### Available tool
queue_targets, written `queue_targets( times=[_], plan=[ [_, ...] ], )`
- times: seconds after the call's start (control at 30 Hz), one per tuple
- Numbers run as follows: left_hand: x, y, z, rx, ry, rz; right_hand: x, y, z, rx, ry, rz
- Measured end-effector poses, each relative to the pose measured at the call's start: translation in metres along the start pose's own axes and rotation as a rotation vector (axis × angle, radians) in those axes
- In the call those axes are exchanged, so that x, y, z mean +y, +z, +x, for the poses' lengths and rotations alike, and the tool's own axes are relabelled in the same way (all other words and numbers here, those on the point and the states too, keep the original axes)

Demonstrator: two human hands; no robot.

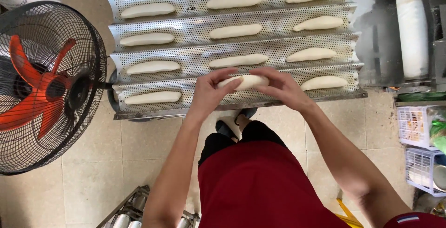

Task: Arranging pieces of shaped bread dough onto perforated baking trays for proofing/baking.

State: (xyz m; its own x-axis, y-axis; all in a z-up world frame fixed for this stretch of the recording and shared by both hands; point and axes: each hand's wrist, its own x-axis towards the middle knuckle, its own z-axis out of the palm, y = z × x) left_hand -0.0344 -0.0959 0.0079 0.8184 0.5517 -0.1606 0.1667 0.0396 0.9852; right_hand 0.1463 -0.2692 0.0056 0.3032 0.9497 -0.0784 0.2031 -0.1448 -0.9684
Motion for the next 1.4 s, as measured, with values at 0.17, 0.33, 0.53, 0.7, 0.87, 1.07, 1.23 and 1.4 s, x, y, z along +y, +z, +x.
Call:
queue_targets(
  times=[0.17,0.33,0.53,0.7,0.87,1.07,1.23,1.4],
  plan=[
    [-0.011,-0.023,-0.003,-0.051,-0.145,0.041,-0.001,0.002,0.003,0.071,0.399,-0.173],
    [-0.033,-0.047,-0.005,-0.042,-0.316,0.047,0.008,-0.002,-0.004,0.047,0.422,-0.334],
    [-0.044,-0.051,-0.017,0.071,-0.181,0.43,0.001,0.002,-0.012,0.203,0.077,-0.535],
    [-0.066,-0.038,-0.031,0.172,0.144,0.591,0.017,-0.001,-0.017,0.192,0.083,-0.588],
    [-0.028,-0.029,-0.022,0.171,0.148,0.641,0.005,-0.034,-0.009,0.109,0.041,-0.482],
    [0.016,0.015,0.046,0.264,0.129,0.335,0.018,-0.14,0.051,0.107,0.176,-0.422],
    [0.023,0.08,0.168,0.205,0.054,0.165,0.075,-0.242,0.165,0.195,-0.232,-0.714],
    [-0.001,0.122,0.293,0.241,0.202,0.242,0.085,-0.271,0.254,0.02,-0.41,-0.81]
  ],
)
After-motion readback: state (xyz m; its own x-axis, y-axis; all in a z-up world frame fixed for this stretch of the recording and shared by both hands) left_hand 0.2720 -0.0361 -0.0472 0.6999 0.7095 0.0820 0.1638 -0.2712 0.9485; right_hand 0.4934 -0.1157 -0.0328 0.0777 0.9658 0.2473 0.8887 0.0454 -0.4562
